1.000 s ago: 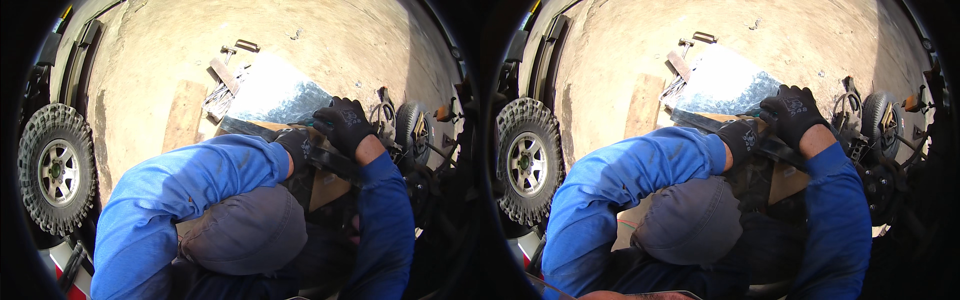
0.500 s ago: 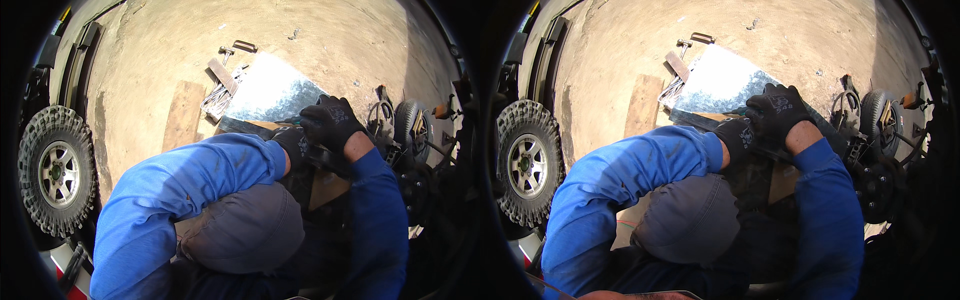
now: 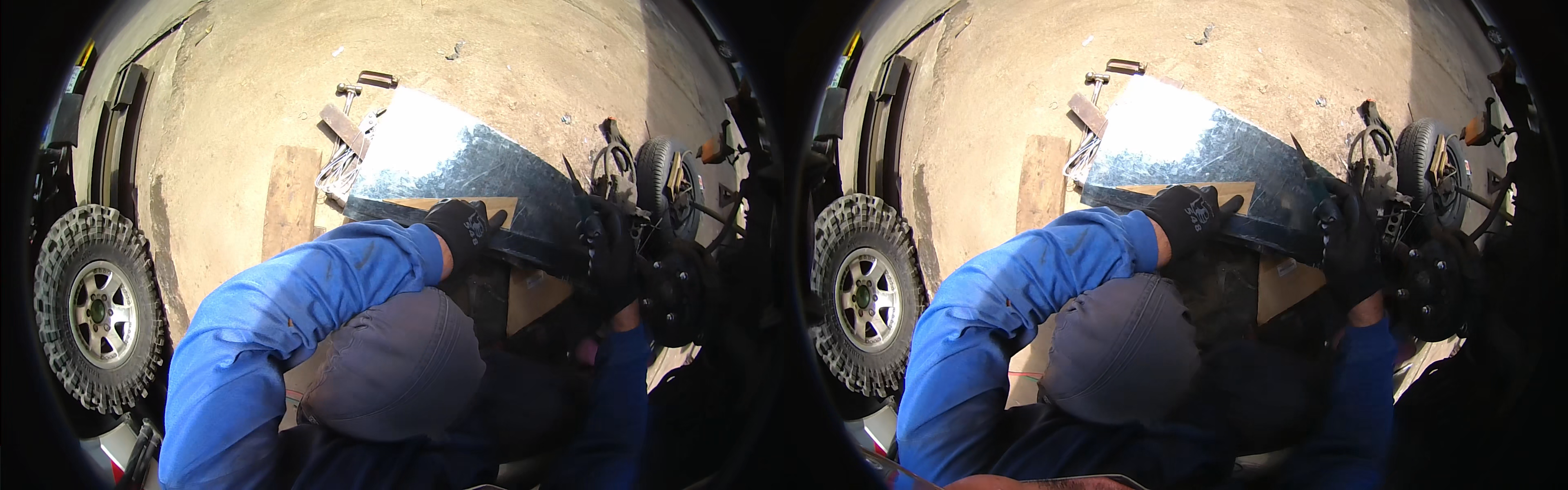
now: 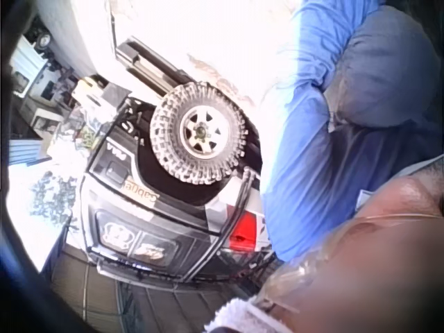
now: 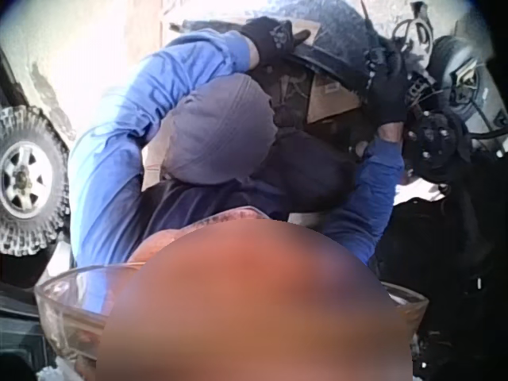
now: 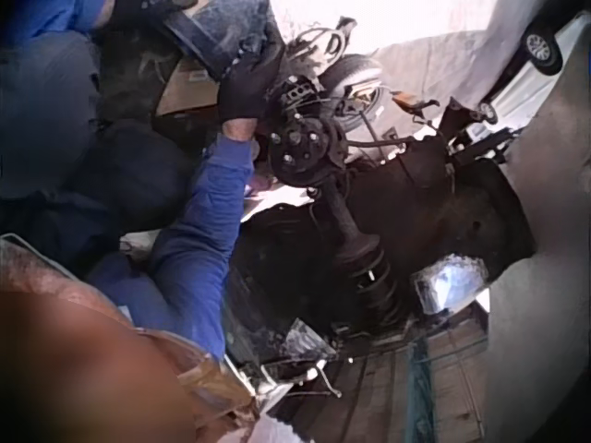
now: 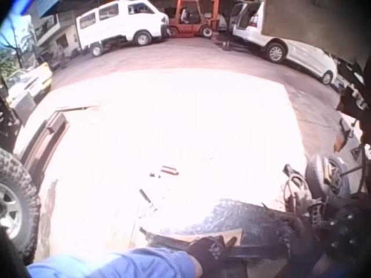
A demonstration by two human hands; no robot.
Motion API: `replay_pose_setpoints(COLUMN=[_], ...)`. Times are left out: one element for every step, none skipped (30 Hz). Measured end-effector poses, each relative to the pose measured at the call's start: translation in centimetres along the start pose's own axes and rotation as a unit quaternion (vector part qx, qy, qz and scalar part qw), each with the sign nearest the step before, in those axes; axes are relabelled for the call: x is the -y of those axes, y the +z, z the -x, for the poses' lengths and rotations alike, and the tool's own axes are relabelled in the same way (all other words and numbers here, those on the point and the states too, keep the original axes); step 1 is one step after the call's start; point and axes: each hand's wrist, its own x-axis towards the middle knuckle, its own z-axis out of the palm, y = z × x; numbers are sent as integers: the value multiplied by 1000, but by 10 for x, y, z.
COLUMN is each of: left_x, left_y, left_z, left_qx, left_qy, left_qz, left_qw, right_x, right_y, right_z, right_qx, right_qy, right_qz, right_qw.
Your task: The person measures a curved metal panel with a tape measure, marks it with a scribe, and uses a cardboard template to guide the marking. The person repeats measuring and marking steps on the same panel.
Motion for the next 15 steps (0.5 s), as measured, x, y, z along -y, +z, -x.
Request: replay_pose_setpoints(left_x=[0, 1, 3, 5, 6, 7, 8, 10, 11, 12, 13, 13, 14, 14, 14], left_y=[-3, -6, -9, -11, -13, -14, -15, -16, -17, -18, -18, -18, -18, -17, -17], left_z=[1, 1, 2, 4, 4, 5, 6, 7, 9, 10, 10, 10, 10, 9, 8], left_qx=[3, 4, 6, 9, 5, 1, -5, -14, -25, -32, -58, -56, -49, -54, -61], left_qy=[10, 18, 27, 36, 41, 45, 47, 60, 72, 80, 86, 85, 80, 79, 73], left_qz=[-16, -17, -22, -27, -33, -40, -48, -51, -54, -64, -67, -61, -60, -58, -64], left_qw=[1000, 1000, 999, 999, 999, 998, 998, 997, 996, 994, 992, 993, 994, 994, 993], right_x=[-5, -9, -13, -17, -20, -23, -25, -26, -28, -30, -33, -36, -40, -44, -49], right_y=[0, -2, -1, 1, 6, 8, 11, 14, 16, 17, 18, 18, 19, 19, 20], right_z=[20, 37, 52, 66, 75, 83, 88, 91, 91, 90, 87, 85, 82, 80, 78], right_qx=[-23, -27, -31, -39, -60, -61, -66, -69, -68, -67, -62, -62, -58, -48, -43], right_qy=[49, 66, 86, 119, 81, 97, 122, 149, 157, 164, 156, 182, 192, 175, 205], right_qz=[-11, -81, -161, -248, -215, -231, -257, -284, -290, -297, -311, -303, -303, -328, -297], right_qw=[998, 994, 983, 961, 971, 966, 956, 945, 941, 938, 935, 934, 932, 927, 932])
